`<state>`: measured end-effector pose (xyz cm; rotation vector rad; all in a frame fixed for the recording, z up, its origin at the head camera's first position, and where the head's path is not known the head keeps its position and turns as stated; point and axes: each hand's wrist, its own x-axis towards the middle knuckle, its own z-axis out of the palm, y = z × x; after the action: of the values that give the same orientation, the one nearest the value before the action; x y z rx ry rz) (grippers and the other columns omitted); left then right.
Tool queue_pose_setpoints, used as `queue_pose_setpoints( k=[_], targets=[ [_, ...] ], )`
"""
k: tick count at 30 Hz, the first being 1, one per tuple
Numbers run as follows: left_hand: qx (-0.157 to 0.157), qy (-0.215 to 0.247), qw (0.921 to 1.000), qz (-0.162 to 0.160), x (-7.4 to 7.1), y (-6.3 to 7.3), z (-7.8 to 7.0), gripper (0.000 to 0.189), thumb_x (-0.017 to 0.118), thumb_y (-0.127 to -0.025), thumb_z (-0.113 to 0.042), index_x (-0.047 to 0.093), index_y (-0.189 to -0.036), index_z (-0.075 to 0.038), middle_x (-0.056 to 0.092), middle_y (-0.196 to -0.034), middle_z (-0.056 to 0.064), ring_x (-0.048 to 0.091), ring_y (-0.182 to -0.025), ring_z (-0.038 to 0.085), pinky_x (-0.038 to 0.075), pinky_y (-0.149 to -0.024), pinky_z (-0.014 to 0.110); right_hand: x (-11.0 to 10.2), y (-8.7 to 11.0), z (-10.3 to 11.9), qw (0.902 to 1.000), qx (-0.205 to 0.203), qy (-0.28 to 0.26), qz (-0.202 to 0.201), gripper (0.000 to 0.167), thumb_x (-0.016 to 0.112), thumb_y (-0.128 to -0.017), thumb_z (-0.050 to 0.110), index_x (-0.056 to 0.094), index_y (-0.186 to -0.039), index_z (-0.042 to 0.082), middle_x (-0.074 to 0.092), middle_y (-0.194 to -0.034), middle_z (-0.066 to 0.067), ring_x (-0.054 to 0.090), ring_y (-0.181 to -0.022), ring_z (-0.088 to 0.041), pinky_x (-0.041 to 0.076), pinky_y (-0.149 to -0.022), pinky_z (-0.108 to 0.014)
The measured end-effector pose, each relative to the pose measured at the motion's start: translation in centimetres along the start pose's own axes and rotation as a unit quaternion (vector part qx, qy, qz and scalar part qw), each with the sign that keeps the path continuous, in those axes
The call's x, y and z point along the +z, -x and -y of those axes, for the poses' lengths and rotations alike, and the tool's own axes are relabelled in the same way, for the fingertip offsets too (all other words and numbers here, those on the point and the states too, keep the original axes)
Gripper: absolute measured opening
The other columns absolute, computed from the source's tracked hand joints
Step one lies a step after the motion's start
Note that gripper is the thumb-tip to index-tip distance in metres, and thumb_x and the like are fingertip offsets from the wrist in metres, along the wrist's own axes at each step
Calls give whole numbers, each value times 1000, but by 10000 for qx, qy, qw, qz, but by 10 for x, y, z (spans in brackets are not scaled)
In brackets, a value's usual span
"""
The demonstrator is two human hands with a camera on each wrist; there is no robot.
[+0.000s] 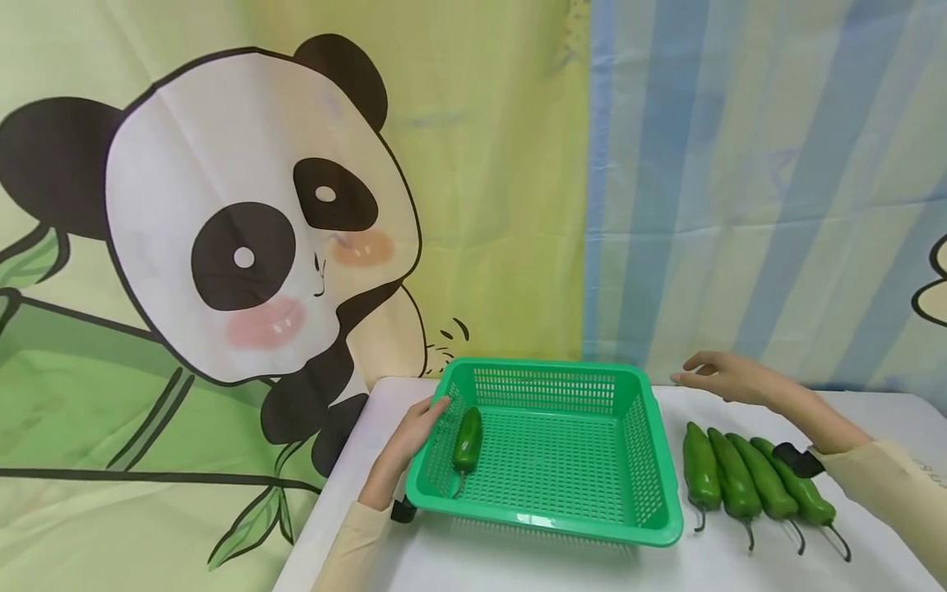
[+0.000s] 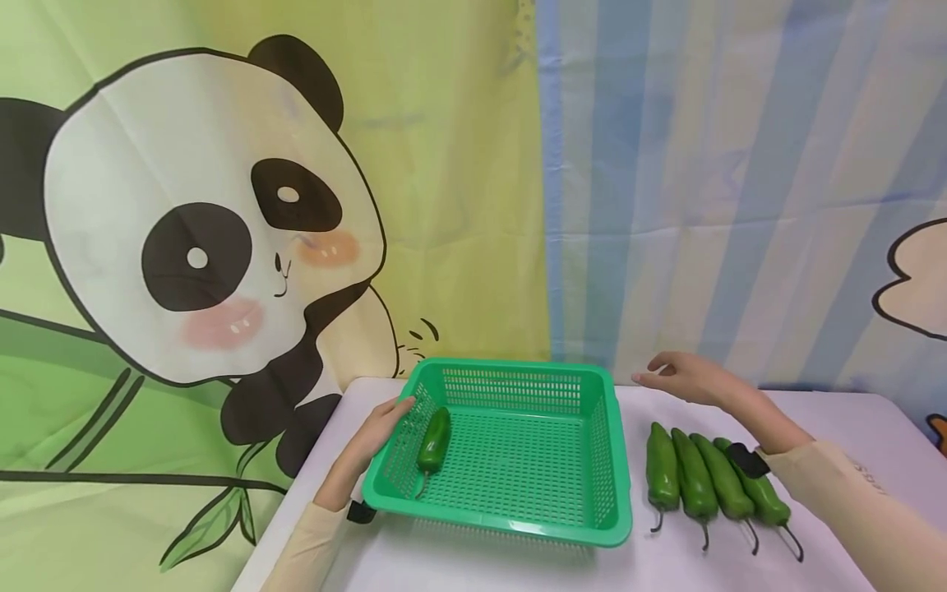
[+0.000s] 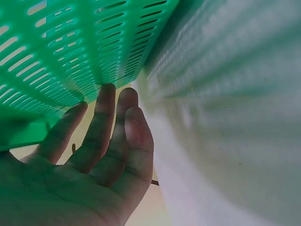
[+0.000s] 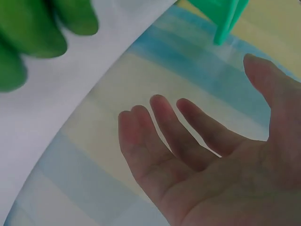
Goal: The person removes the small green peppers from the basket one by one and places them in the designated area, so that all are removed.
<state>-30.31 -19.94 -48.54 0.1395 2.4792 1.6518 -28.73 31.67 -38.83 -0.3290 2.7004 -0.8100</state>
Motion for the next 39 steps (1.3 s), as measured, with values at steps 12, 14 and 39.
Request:
queue_pose_setpoints(
  k=[12,14,39],
  targets=[
    [24,-116,9999,-43,0,-1,-1,60,45,-104,-53,54,-145,-10,69,-110,15,68,-87,19,56,-75,31,17,-12,65,9974,-524,-438,-233,69,50,-102,57,50,-144,2,49,-147,-27,56,-126,-45,58,-88,-42],
    [33,-114,9999,-40,0,-1,-1,59,45,-105,-53,53,-145,-10,69,-111,15,68,-88,19,56,-76,31,22,-16,74,9971,-582,-458,-185,69,49,-101,57,50,-145,3,48,-148,-26,58,-125,-43,58,-87,-42],
    [-48,237,9992,317,-6,21,-36,52,45,-109,-37,51,-145,-1,66,-115,26,68,-98,36,55,-77,32,102,-80,156,9810,-417,-1417,1258,49,64,-100,36,58,-136,4,64,-130,-15,66,-109,-31,58,-87,-47]
  ],
)
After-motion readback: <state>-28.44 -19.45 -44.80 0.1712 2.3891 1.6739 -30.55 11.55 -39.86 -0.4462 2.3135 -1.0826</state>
